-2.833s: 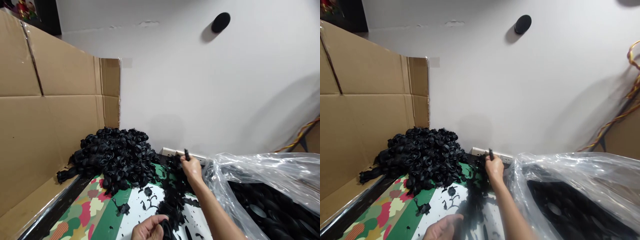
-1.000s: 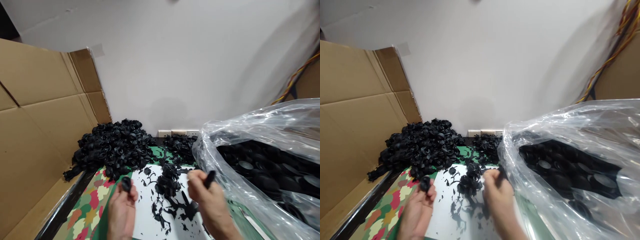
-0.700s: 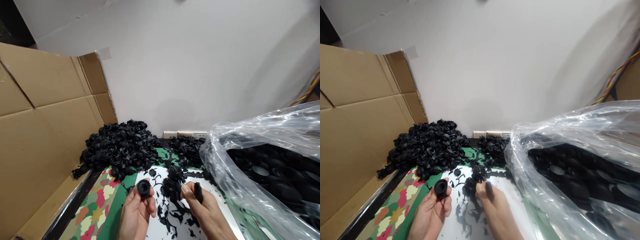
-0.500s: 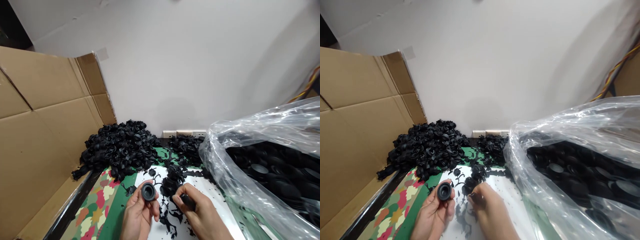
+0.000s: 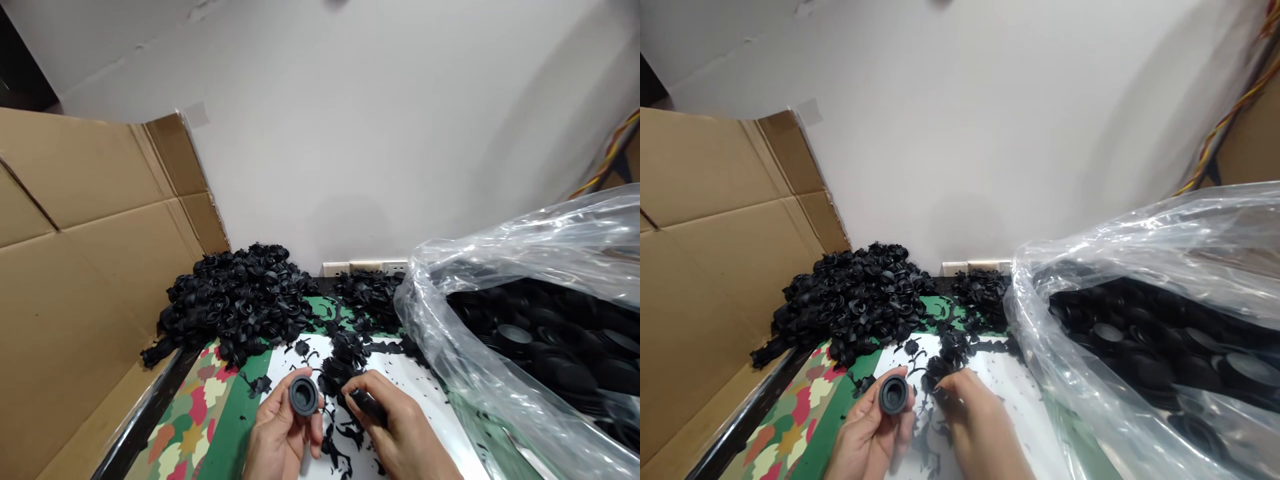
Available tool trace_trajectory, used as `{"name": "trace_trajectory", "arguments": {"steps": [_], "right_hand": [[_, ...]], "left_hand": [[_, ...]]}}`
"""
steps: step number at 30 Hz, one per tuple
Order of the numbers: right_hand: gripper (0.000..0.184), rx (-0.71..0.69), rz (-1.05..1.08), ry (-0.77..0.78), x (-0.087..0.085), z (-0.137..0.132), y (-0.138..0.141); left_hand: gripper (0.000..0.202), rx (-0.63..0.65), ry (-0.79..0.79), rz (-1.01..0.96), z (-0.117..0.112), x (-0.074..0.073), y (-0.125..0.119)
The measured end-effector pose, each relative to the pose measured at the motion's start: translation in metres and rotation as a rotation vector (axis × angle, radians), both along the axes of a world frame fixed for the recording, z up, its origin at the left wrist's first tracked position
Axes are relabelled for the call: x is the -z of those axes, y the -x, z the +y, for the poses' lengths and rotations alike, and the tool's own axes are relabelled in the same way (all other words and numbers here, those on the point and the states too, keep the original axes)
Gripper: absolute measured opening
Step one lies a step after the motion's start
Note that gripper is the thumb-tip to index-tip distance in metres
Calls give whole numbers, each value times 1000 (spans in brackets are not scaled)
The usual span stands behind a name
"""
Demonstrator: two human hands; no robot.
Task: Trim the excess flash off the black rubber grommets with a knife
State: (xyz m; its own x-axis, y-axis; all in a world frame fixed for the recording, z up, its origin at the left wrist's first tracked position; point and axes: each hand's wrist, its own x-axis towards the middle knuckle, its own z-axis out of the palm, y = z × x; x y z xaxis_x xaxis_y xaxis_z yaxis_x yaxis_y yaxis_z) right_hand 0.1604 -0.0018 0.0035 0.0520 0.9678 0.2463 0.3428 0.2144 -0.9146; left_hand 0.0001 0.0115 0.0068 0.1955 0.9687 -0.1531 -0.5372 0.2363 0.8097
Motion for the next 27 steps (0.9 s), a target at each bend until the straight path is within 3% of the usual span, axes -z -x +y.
{"name": "trace_trajectory", "arguments": {"steps": [10,19,24,27], "right_hand": [[18,87,41,-24,10,0,3],[24,-23,34,77,2,-1,2],[19,34,37,-36,0,1,1],[17,32,31,27,0,0,0]], "left_hand": [[25,44,4,-9,-3,-6,-1],[27,58,10,-16,-3,-6,-1],[29,62,4,21,-2,-3,-1],[30,50,8,43,-2,1,-1]]}}
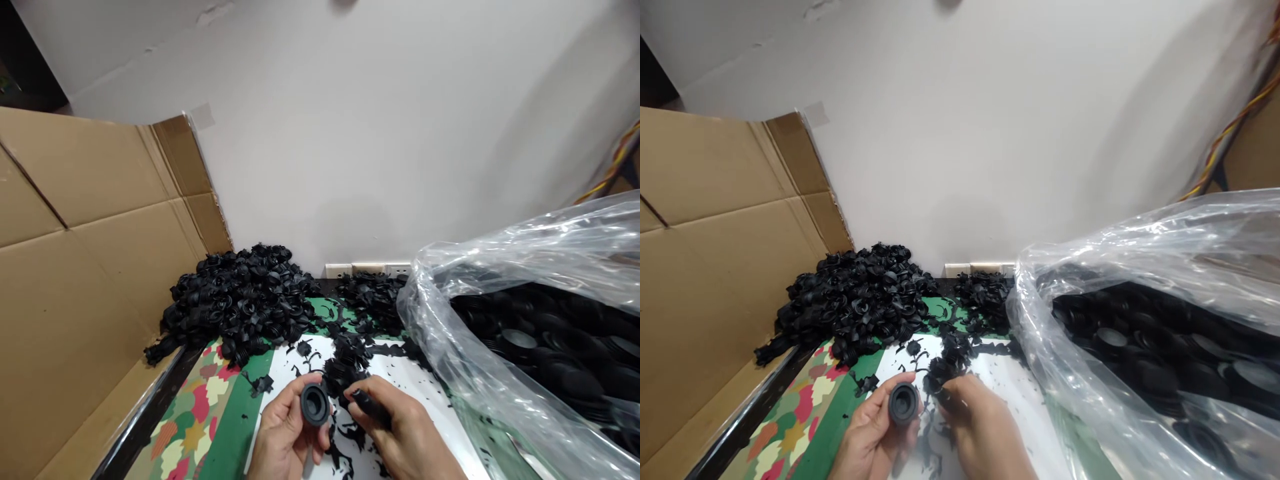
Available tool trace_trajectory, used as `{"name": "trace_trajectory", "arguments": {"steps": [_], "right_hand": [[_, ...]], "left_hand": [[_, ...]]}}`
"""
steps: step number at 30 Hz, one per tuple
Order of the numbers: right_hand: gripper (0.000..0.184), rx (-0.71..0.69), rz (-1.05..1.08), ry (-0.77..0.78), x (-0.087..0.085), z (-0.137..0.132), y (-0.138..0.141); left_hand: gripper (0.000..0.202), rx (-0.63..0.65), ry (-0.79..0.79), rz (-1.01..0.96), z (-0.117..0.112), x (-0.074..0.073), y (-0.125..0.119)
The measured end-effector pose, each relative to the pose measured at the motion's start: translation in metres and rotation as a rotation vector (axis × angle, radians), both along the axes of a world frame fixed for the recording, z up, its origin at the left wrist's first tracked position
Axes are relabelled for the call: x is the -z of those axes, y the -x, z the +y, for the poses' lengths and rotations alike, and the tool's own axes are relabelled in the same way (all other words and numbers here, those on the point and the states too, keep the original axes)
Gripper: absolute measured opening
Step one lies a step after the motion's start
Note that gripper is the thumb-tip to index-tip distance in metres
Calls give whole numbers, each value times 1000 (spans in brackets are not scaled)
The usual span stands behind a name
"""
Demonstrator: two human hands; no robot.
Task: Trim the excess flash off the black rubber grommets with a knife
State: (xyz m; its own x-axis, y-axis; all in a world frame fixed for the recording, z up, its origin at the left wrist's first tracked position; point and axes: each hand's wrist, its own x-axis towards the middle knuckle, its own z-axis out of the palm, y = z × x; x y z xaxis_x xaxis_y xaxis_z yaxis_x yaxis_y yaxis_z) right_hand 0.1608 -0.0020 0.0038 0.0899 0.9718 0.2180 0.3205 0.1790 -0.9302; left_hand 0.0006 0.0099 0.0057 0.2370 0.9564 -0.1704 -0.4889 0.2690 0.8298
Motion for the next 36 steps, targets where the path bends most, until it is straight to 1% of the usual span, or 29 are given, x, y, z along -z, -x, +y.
{"name": "trace_trajectory", "arguments": {"steps": [3,6,9,12,14,17,20,22,24,28,30,32,33,36], "right_hand": [[18,-48,-22,92,-2,-2,-2],[19,-94,-65,144,-3,-3,-4],[18,-83,-73,128,-5,-3,-6],[18,-61,-49,104,-8,-4,-5],[19,-70,-5,125,-10,-4,-5],[20,-102,110,206,-12,-4,-2],[20,-125,279,306,-11,-4,3],[18,-144,355,343,-10,-4,5],[16,-171,371,333,-10,-4,7],[18,-221,369,293,-9,-6,8],[18,-230,382,280,-8,-6,8],[16,-213,396,290,-6,-7,8],[15,-194,402,308,-5,-7,9],[16,-150,433,377,2,-5,12]], "left_hand": [[32,-11,6,34,-1,1,-1],[33,-12,1,88,-3,-2,-1],[35,-3,-9,132,-6,-4,-2],[40,-15,-42,209,-6,-3,-2],[42,-50,-79,284,-5,-1,-3],[42,-97,-131,358,-2,2,-5],[34,-118,-200,392,-2,1,-7],[28,-137,-253,420,-3,-1,-8],[28,-145,-296,462,-5,-2,-9],[40,-104,-370,601,-9,-1,-9],[37,-83,-406,641,-9,0,-8],[31,-101,-393,623,-9,-1,-9],[28,-122,-357,595,-8,-2,-9],[25,-178,-183,489,-6,-3,-11]]}}
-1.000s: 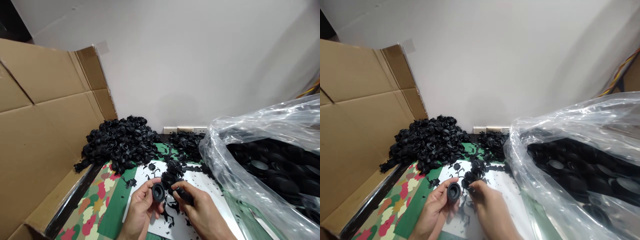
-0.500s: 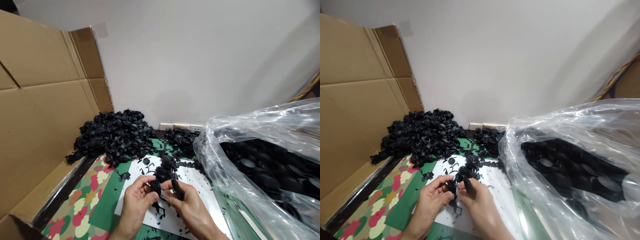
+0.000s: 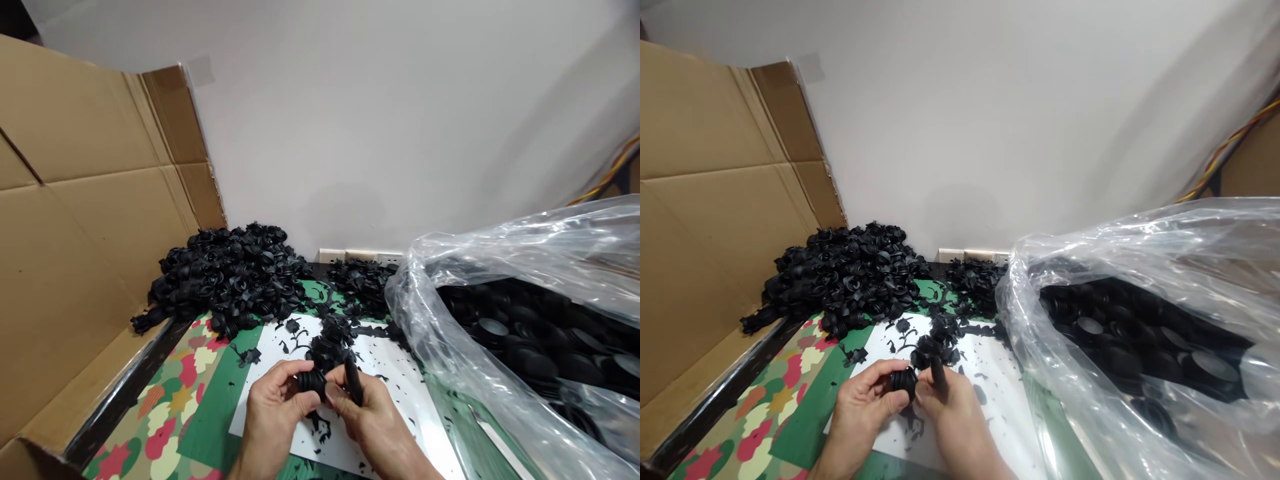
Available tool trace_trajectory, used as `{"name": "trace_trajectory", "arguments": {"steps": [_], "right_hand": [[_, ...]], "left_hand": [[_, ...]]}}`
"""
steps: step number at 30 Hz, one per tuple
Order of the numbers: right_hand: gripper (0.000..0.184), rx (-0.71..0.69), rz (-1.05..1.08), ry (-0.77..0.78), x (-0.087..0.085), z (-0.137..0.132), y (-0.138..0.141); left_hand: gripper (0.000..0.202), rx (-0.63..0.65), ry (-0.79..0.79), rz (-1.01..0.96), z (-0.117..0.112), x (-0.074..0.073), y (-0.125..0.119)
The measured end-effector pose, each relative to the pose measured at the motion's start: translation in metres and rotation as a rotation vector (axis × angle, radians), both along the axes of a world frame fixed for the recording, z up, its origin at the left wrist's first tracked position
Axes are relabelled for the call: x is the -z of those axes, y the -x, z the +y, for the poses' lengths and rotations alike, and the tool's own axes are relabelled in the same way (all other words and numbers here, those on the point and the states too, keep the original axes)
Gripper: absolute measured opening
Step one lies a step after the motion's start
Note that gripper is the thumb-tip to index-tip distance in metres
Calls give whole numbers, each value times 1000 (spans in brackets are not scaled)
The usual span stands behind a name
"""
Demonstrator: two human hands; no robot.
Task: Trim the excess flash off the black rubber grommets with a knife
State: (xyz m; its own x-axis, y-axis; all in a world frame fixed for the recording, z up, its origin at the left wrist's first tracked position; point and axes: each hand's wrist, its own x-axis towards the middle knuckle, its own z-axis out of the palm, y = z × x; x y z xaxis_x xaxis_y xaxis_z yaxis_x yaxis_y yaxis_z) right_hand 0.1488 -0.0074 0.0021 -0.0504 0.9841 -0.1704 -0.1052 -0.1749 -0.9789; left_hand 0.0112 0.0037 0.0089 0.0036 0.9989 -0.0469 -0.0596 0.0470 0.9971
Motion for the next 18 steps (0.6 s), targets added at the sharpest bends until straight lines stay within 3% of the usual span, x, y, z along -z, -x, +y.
{"name": "trace_trajectory", "arguments": {"steps": [6,13,18], "right_hand": [[26,20,31,39,17,6,3],[30,20,1,17,20,8,1],[28,-15,-5,44,21,6,2]], "left_hand": [[24,-46,122,-124,2,0,-1],[22,4,82,-99,3,3,1],[16,-29,19,-54,-1,-2,-1]]}}
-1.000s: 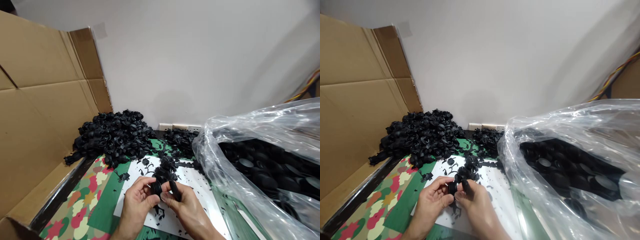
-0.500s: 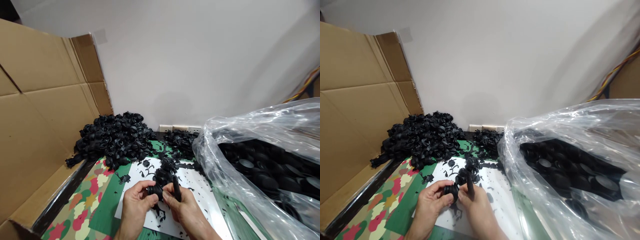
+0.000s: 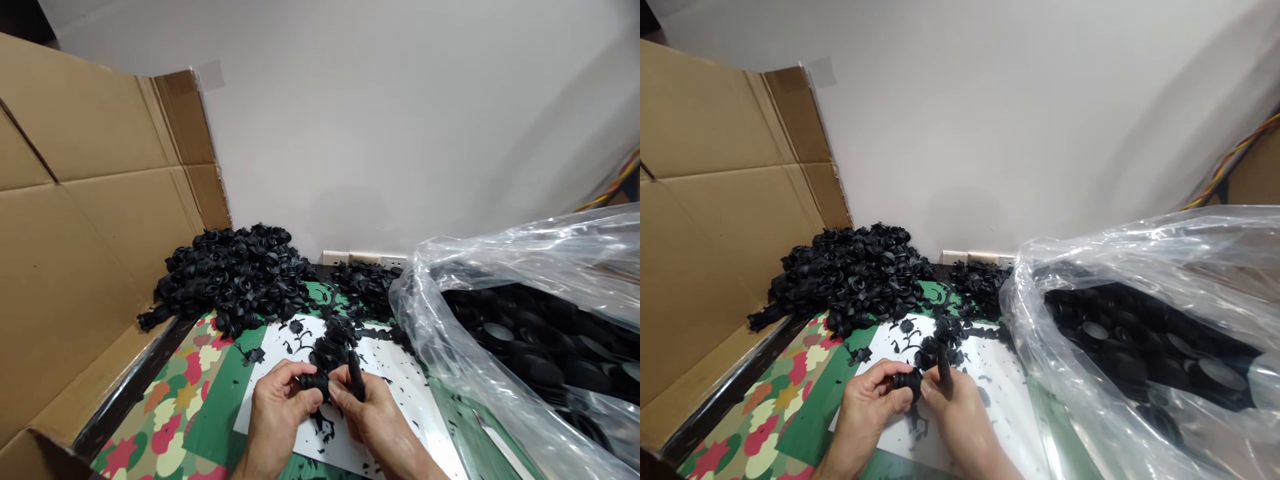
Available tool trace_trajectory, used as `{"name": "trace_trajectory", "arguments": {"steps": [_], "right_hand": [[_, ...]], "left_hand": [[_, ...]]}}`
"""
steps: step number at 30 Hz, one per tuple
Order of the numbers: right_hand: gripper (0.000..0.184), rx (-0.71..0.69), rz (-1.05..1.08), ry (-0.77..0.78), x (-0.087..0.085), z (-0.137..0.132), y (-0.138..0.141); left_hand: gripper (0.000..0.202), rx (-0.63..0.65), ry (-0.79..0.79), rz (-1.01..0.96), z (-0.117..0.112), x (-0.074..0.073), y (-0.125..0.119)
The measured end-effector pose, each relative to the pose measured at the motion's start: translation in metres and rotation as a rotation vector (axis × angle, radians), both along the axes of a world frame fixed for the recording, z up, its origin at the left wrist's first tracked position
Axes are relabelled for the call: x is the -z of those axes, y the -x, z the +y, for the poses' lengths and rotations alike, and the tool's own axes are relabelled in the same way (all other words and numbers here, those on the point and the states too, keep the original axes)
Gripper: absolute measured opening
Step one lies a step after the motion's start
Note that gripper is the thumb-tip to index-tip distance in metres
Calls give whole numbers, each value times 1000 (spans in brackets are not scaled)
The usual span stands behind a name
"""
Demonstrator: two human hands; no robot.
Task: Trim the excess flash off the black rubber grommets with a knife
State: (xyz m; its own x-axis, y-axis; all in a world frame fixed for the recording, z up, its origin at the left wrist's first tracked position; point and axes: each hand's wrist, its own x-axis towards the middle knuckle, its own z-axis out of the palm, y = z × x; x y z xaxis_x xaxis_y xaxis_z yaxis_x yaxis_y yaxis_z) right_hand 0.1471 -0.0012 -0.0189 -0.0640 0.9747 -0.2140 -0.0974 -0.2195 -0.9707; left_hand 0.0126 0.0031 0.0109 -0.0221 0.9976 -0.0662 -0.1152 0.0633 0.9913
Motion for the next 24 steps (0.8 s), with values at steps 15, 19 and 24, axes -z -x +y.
{"name": "trace_trajectory", "arguments": {"steps": [15,19,24], "right_hand": [[38,44,-72,-91,-15,-3,-7],[44,209,-33,-98,-37,-6,-28],[56,247,-35,-210,-46,-9,-40]], "left_hand": [[6,-11,-83,80,1,5,2],[7,17,-74,123,0,6,3],[8,46,-48,143,-1,9,3]]}}
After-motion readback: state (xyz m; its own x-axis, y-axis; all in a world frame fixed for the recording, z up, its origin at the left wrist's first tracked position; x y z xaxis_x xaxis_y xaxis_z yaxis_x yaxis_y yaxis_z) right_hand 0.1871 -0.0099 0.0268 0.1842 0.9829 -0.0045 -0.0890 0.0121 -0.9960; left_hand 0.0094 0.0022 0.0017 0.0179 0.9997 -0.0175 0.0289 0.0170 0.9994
